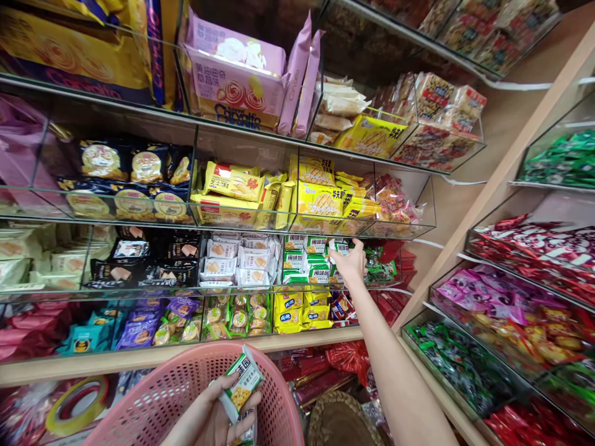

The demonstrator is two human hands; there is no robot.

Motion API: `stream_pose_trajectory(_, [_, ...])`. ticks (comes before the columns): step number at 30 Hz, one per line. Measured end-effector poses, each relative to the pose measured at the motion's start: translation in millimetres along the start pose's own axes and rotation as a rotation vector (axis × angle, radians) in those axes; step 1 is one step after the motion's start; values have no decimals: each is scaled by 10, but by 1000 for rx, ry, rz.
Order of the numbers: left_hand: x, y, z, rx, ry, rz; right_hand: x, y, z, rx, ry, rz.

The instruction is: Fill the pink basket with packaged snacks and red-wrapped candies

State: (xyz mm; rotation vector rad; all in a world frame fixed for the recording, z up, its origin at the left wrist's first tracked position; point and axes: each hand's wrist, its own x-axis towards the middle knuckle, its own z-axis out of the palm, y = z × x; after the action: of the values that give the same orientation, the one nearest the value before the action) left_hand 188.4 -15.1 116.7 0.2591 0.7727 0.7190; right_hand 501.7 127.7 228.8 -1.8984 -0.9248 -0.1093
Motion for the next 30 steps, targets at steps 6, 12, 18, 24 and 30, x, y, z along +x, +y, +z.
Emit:
stream_pose_trajectory(6, [26,-21,-20,10,-18,-17,-17,25,-84,192,11,15])
stream_pose_trajectory(12, [25,8,-46,-10,-90,15,-292,180,-379,246,45,-77])
stream_pose_trajectory(18, [21,61,37,-18,-181,16,-1511,147,-530,235,-187,-197])
stream_pose_trajectory(24, [48,85,42,44,-268,63,-2520,-29,-287,235,-479,-263])
stream_pose_trajectory(30, [48,37,-9,92,-296,157,-2799,-87,-82,169,-508,-309])
